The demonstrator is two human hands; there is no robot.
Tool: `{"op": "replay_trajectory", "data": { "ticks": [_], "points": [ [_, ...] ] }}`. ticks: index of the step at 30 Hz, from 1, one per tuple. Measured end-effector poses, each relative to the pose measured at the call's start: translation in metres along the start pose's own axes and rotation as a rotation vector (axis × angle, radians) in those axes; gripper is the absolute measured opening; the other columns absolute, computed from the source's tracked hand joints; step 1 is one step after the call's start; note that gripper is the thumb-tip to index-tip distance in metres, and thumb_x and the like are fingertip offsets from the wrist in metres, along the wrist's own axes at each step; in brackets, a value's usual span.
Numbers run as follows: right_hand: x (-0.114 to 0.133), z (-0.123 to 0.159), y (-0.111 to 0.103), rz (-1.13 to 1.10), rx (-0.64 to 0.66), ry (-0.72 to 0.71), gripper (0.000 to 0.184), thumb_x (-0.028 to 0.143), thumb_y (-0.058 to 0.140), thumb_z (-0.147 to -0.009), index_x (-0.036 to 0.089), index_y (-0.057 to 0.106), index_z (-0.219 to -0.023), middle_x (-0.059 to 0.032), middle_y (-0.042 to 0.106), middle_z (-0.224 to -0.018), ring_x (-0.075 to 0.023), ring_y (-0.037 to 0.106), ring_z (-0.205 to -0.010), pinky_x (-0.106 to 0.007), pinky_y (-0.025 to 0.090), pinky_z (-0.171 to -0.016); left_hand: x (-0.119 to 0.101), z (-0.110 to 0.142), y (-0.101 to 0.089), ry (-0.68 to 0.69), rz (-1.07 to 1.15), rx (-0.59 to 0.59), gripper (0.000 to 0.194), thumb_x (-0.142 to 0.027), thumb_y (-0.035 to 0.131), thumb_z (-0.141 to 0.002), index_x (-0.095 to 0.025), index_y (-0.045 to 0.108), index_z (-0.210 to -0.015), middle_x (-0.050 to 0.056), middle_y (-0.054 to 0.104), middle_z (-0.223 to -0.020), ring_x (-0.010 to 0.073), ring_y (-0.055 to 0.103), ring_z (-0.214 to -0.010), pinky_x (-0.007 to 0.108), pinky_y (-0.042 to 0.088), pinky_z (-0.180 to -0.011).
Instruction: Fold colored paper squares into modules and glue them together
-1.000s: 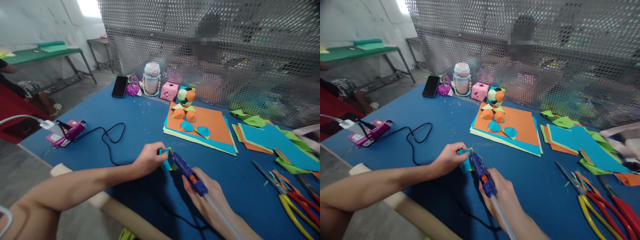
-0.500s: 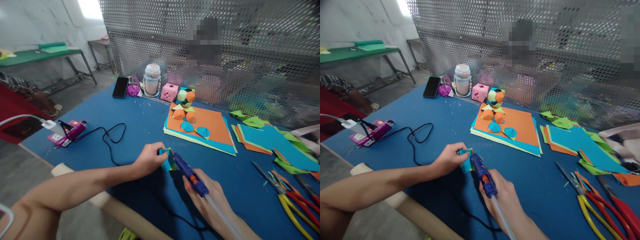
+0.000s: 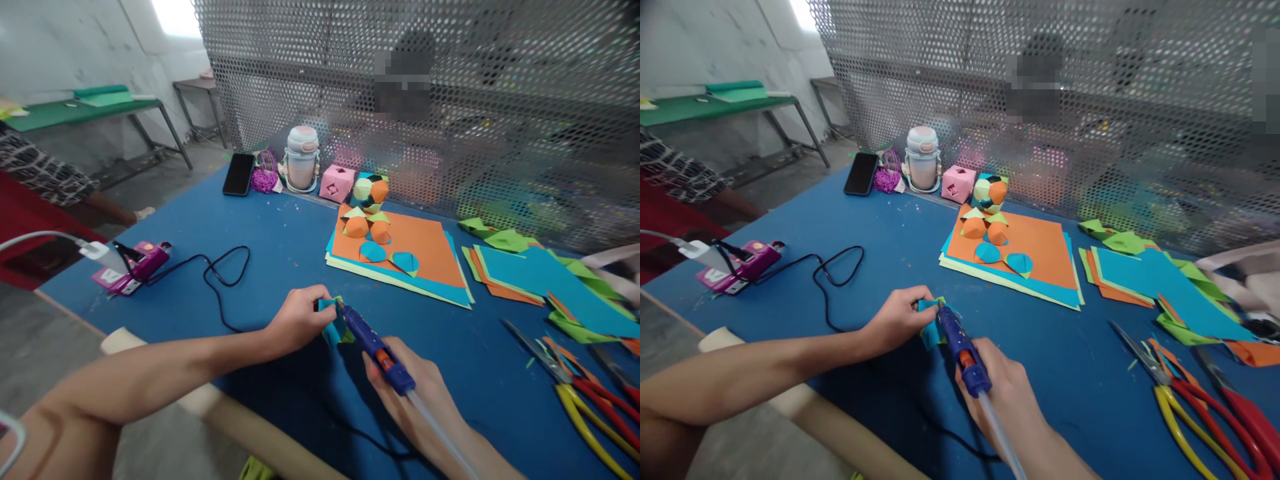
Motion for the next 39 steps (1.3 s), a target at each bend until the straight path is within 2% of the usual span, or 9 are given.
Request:
{"op": "replay_trajectory", "data": {
  "ticks": [14,18,24,29,39],
  "points": [
    [0.0013,0.0,-0.0015,0.006,0.008,0.06,0.009,0.025,0.046,-0.084,0.021,0.051,-0.077,0.0017,0.057,-0.057,-0.011,0.052,-0.045,-0.02,0.038,-0.042,0.0032,-0.0007,0.0008,-0.025,0.041,0.018,0.011,-0.023,0.049,-0.07,-0.017,0.05,-0.062,-0.007,0.042,-0.045,0.0075,0.039,-0.044,0.018,0.028,-0.042],
    [0.0021,-0.0005,-0.0007,-0.019,0.022,0.073,0.011,0.027,0.046,-0.083,0.021,0.051,-0.077,0.0011,0.057,-0.058,-0.0111,0.051,-0.046,-0.02,0.038,-0.044,0.0022,-0.0005,0.0002,0.025,0.004,-0.005,0.011,-0.022,0.05,-0.07,-0.016,0.051,-0.06,-0.007,0.041,-0.046,0.0069,0.037,-0.046,0.018,0.026,-0.043],
    [0.0015,0.0016,0.0004,-0.008,-0.033,0.15,0.012,0.027,0.047,-0.082,0.021,0.051,-0.073,0.0022,0.055,-0.055,-0.0105,0.048,-0.043,-0.02,0.038,-0.043,0.0018,-0.0019,-0.0005,-0.052,0.098,0.017,0.01,-0.023,0.05,-0.069,-0.017,0.049,-0.06,-0.008,0.04,-0.042,0.007,0.038,-0.04,0.018,0.024,-0.04],
    [0.0033,0.0005,-0.0011,-0.008,-0.013,0.081,0.012,0.029,0.046,-0.083,0.021,0.051,-0.075,0.0025,0.055,-0.055,-0.0105,0.05,-0.044,-0.02,0.038,-0.043,0.0017,-0.0014,-0.0006,-0.005,0.06,0.011,0.011,-0.022,0.05,-0.069,-0.017,0.049,-0.06,-0.008,0.039,-0.043,0.0067,0.038,-0.042,0.018,0.024,-0.041],
    [0.0069,-0.0009,-0.0011,-0.003,-0.036,0.177,0.017,0.032,0.045,-0.082,0.022,0.05,-0.069,0.0031,0.053,-0.052,-0.011,0.049,-0.043,-0.021,0.038,-0.043,0.0033,-0.0008,0.0007,0.051,-0.014,-0.024,0.011,-0.023,0.05,-0.069,-0.017,0.05,-0.059,-0.008,0.036,-0.046,0.007,0.033,-0.046,0.019,0.024,-0.045]
  ]
}}
Point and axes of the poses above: each hand's wrist, its own z-axis away from the middle knuckle, its own y-axis out of the palm, x = y × z, the point moved 1 cm from there along -z, towards the middle knuckle
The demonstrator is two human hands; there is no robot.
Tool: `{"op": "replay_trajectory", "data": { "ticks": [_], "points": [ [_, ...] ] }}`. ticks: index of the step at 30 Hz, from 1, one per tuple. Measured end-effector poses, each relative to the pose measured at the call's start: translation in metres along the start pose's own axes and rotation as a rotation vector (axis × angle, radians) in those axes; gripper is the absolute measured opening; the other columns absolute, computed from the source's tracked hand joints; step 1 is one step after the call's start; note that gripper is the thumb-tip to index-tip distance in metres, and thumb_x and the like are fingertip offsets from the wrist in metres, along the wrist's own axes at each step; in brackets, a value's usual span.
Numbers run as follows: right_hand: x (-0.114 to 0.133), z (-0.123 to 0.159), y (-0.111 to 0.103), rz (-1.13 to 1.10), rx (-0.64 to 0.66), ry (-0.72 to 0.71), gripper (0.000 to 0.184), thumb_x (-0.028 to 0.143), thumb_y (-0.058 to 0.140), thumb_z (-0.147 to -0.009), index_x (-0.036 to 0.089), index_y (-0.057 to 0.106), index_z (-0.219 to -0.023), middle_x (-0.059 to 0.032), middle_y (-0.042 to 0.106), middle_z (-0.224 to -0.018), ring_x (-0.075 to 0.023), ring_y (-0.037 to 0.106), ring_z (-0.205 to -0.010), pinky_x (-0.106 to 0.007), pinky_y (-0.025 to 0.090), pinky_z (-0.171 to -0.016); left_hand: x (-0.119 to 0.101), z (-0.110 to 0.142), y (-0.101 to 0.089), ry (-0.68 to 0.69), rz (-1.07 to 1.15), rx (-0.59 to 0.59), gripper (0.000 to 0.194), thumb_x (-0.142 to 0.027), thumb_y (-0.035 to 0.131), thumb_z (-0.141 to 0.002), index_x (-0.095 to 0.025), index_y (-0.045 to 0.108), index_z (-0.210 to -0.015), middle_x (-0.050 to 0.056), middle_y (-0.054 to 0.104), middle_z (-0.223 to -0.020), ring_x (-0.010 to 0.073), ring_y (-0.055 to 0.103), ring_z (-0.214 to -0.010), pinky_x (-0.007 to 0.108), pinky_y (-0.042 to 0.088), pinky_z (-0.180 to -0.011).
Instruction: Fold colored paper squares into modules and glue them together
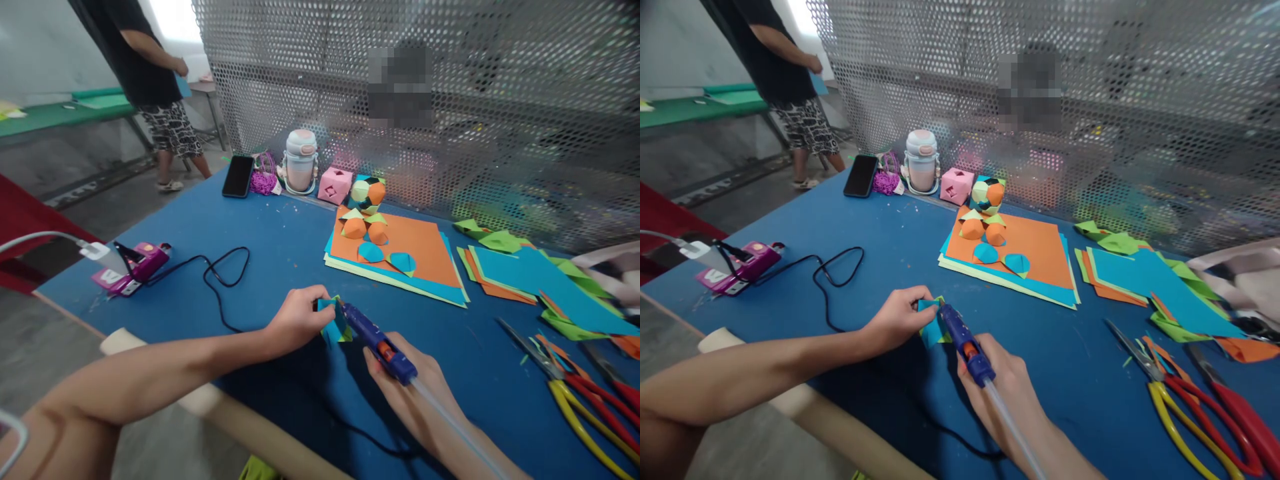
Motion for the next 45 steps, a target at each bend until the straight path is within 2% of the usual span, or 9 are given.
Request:
{"op": "replay_trajectory", "data": {
  "ticks": [7,15,22,29,33,37,41,43,45],
  "points": [
    [-0.001,-0.002,-0.001,0.007,0.023,-0.033,0.015,0.03,0.047,-0.081,0.022,0.051,-0.069,0.0033,0.053,-0.052,-0.0108,0.05,-0.042,-0.02,0.038,-0.042,-0.001,0.001,-0.001,-0.005,0.001,0.017,0.012,-0.023,0.05,-0.07,-0.017,0.05,-0.06,-0.008,0.037,-0.046,0.0073,0.034,-0.047,0.019,0.024,-0.045],
    [0.002,-0.002,-0.005,-0.004,-0.005,0.009,0.017,0.033,0.048,-0.081,0.023,0.049,-0.066,0.0037,0.051,-0.049,-0.011,0.047,-0.04,-0.021,0.037,-0.04,-0.002,-0.001,-0.002,-0.062,0.046,0.019,0.012,-0.024,0.05,-0.069,-0.017,0.048,-0.059,-0.008,0.036,-0.044,0.007,0.032,-0.044,0.019,0.023,-0.043],
    [0.003,-0.003,-0.004,-0.033,0.018,0.051,0.019,0.035,0.048,-0.082,0.022,0.05,-0.068,0.0039,0.052,-0.051,-0.0103,0.046,-0.042,-0.02,0.037,-0.043,-0.003,0.001,-0.003,0.024,-0.023,-0.008,0.013,-0.023,0.05,-0.07,-0.017,0.05,-0.059,-0.008,0.034,-0.047,0.0068,0.03,-0.047,0.019,0.025,-0.047],
    [0.007,-0.003,-0.005,-0.051,0.001,0.077,0.018,0.035,0.048,-0.081,0.023,0.049,-0.066,0.0045,0.049,-0.049,-0.0108,0.044,-0.042,-0.021,0.035,-0.043,-0.004,0.001,-0.002,0.033,-0.02,0.004,0.013,-0.022,0.05,-0.07,-0.016,0.049,-0.059,-0.008,0.034,-0.047,0.0067,0.031,-0.047,0.019,0.024,-0.045],
    [0.005,-0.002,-0.007,-0.094,-0.002,0.132,0.021,0.038,0.049,-0.08,0.022,0.05,-0.066,0.0041,0.051,-0.05,-0.0105,0.044,-0.042,-0.021,0.037,-0.044,-0.004,0.0,-0.002,-0.039,0.039,0.024,0.011,-0.022,0.05,-0.069,-0.017,0.049,-0.059,-0.008,0.037,-0.045,0.0069,0.034,-0.044,0.018,0.024,-0.043],
    [-0.003,-0.006,-0.011,-0.167,0.053,0.303,0.029,0.046,0.051,-0.078,0.021,0.051,-0.063,0.0037,0.052,-0.046,-0.0119,0.048,-0.041,-0.022,0.039,-0.043,-0.006,-0.002,-0.004,-0.101,0.142,0.023,0.009,-0.022,0.05,-0.068,-0.017,0.048,-0.06,-0.007,0.04,-0.045,0.0072,0.038,-0.043,0.018,0.027,-0.042],
    [-0.018,-0.025,-0.012,-0.198,0.109,0.406,0.038,0.054,0.048,-0.075,0.02,0.062,-0.066,-0.0038,0.066,-0.062,-0.0205,0.063,-0.06,-0.028,0.048,-0.057,-0.012,-0.002,-0.007,-0.087,0.192,-0.031,0.011,-0.023,0.051,-0.068,-0.016,0.049,-0.06,-0.007,0.04,-0.049,0.0071,0.038,-0.047,0.018,0.028,-0.044],
    [-0.026,-0.037,-0.009,-0.191,0.087,0.368,0.039,0.053,0.047,-0.075,0.02,0.068,-0.08,-0.0055,0.07,-0.076,-0.0245,0.065,-0.074,-0.032,0.05,-0.066,-0.016,0.0,-0.008,-0.077,0.198,-0.036,0.012,-0.025,0.052,-0.068,-0.016,0.049,-0.06,-0.007,0.039,-0.049,0.0069,0.036,-0.047,0.018,0.027,-0.044],
    [-0.032,-0.047,-0.002,-0.168,0.046,0.259,0.036,0.049,0.049,-0.076,0.022,0.068,-0.089,-0.0057,0.07,-0.09,-0.026,0.064,-0.088,-0.034,0.049,-0.075,-0.018,0.002,-0.008,-0.06,0.204,-0.024,0.013,-0.026,0.052,-0.069,-0.016,0.049,-0.06,-0.007,0.039,-0.05,0.0067,0.035,-0.047,0.018,0.027,-0.044]
  ]
}}
Point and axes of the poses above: each hand's wrist, its own z-axis away from the middle knuckle, its own y-axis out of the palm, x = y × z, the point moved 1 cm from there along -z, towards the middle knuckle
